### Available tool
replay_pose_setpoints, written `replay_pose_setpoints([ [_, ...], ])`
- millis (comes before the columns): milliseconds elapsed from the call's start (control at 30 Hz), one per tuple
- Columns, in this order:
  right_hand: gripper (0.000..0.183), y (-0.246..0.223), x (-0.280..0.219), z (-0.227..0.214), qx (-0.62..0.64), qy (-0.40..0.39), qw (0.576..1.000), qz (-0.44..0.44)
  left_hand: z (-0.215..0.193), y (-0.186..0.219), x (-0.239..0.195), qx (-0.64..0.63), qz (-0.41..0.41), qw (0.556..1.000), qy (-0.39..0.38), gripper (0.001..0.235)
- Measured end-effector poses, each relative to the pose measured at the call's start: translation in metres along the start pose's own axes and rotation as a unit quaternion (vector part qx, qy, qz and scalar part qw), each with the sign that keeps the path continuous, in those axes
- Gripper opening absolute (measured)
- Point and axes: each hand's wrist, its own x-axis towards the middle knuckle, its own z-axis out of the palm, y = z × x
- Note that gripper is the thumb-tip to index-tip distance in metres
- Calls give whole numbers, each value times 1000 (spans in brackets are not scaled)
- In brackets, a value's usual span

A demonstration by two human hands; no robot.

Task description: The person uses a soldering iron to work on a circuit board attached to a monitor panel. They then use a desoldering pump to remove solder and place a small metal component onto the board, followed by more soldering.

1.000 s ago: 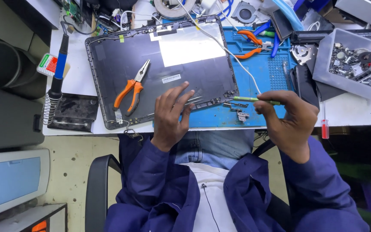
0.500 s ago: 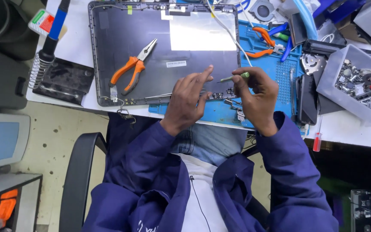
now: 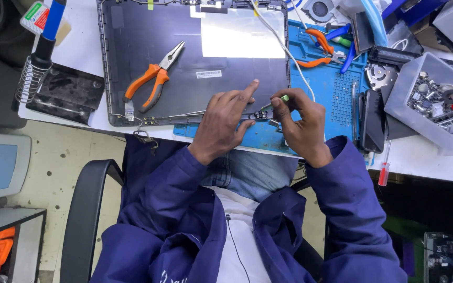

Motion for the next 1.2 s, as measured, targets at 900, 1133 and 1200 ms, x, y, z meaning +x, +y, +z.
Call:
replay_pose_setpoints([
  [900,5,6,-3,5,-5,-10,1000,14,4,-4,-2,3,24,1000,10,76],
  [1133,7,-6,10,6,-19,9,1000,-21,7,-7,-3,4,31,999,11,76],
  [1200,6,-6,10,5,-12,-1,1000,-22,5,-5,-3,4,30,999,13,76],
])
